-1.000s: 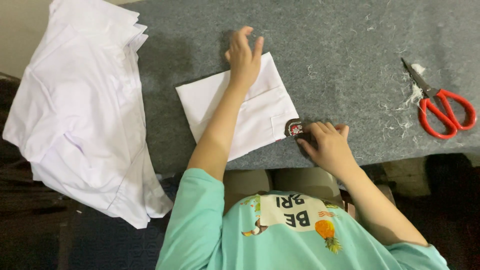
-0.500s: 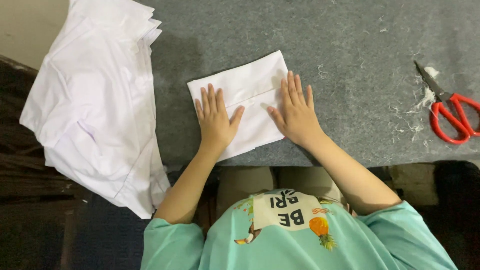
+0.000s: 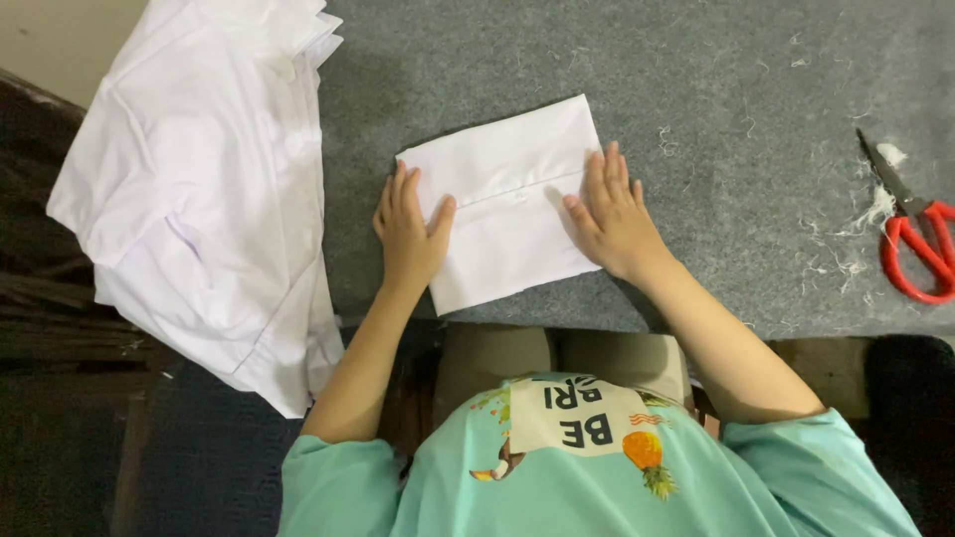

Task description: Folding white collared shirts on a flat surface in a sewing factory

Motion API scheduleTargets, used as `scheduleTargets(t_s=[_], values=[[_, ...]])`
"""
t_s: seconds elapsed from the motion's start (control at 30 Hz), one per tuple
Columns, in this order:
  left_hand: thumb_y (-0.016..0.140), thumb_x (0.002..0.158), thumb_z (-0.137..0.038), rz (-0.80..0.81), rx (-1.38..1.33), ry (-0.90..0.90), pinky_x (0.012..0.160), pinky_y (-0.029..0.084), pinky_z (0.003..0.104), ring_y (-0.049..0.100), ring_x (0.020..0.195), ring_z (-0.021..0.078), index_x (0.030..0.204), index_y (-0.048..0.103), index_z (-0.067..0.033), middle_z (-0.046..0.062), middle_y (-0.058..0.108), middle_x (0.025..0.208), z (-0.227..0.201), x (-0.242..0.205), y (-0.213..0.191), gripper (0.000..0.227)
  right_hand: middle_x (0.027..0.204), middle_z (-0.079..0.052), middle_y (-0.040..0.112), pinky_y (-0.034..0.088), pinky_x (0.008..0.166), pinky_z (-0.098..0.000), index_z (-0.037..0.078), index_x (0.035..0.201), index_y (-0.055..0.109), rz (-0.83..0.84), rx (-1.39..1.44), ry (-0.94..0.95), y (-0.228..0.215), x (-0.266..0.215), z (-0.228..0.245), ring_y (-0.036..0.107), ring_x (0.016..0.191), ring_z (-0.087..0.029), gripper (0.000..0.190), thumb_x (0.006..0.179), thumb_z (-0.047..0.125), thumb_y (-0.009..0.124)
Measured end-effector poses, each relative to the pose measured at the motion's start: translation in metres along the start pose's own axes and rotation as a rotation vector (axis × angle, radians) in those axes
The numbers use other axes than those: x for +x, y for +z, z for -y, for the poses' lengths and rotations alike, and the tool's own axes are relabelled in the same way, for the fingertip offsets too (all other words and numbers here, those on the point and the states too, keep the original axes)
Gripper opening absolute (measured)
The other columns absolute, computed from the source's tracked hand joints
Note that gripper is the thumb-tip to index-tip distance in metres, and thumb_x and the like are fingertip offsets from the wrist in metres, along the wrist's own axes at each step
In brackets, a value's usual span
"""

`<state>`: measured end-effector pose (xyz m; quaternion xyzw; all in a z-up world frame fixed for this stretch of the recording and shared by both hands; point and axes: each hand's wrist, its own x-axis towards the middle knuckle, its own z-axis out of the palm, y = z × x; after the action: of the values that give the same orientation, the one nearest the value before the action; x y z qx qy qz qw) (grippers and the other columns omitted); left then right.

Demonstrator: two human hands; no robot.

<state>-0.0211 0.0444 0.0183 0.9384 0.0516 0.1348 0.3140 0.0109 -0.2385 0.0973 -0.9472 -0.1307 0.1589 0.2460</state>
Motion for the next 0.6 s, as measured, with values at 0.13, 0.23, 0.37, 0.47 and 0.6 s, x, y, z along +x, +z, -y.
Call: scheduleTargets(t_s=[0.13,0.23,0.37,0.47,0.6], values=[[0.068,0.103,-0.033,-0.134,-0.083,0.033,0.107,0.040,0.063,0.052,0.130,0.0510,0.146,0.046,0.0024,0.032,0.050,0.143,0.052,0.048,0.006,0.060,0.169,-0.030,0.003,0.009,0.125,-0.0619,-0.008,0.163,0.012,-0.149,0.025,-0.073,-0.002,0.016,0.004,0.006,0.158,-0.043,0.085,0.110,0.053,0.038],[0.068,0.101,-0.049,-0.021,-0.239,-0.210,0.071,0.060,0.038,0.075,0.090,0.0296,0.133,0.060,-0.0076,0.014,0.072,0.108,0.093,0.098,0.013,0.053,0.168,-0.033,0.004,0.008,0.124,-0.0634,-0.009,0.163,0.013,-0.182,-0.009,-0.148,-0.003,0.014,0.034,0.006,0.157,-0.044,0.083,0.111,0.049,0.041],[0.081,0.084,-0.044,0.080,-0.189,-0.280,0.055,0.060,0.026,0.075,0.070,0.0157,0.102,0.076,-0.0239,-0.004,0.076,0.081,0.117,0.125,0.033,0.028,0.170,-0.029,0.005,0.001,0.123,-0.0626,-0.002,0.164,0.018,-0.067,-0.077,-0.262,0.030,0.002,0.061,0.002,0.157,-0.041,0.081,0.109,0.054,0.036],[0.078,0.082,-0.036,0.054,-0.166,-0.236,0.068,0.059,0.027,0.075,0.077,0.0136,0.093,0.080,-0.0298,-0.008,0.077,0.081,0.110,0.124,0.032,0.013,0.172,-0.022,0.005,-0.001,0.124,-0.0596,0.004,0.166,0.016,-0.033,-0.155,-0.323,0.063,-0.003,0.053,0.001,0.158,-0.038,0.081,0.108,0.058,0.032],[0.076,0.087,-0.029,-0.072,-0.205,-0.140,0.071,0.060,0.031,0.077,0.080,0.0195,0.093,0.080,-0.0233,-0.001,0.079,0.084,0.105,0.119,0.033,0.010,0.174,-0.017,0.008,-0.002,0.126,-0.0553,0.007,0.167,0.014,-0.107,-0.224,-0.377,0.081,-0.012,0.037,0.005,0.159,-0.037,0.079,0.109,0.057,0.034]])
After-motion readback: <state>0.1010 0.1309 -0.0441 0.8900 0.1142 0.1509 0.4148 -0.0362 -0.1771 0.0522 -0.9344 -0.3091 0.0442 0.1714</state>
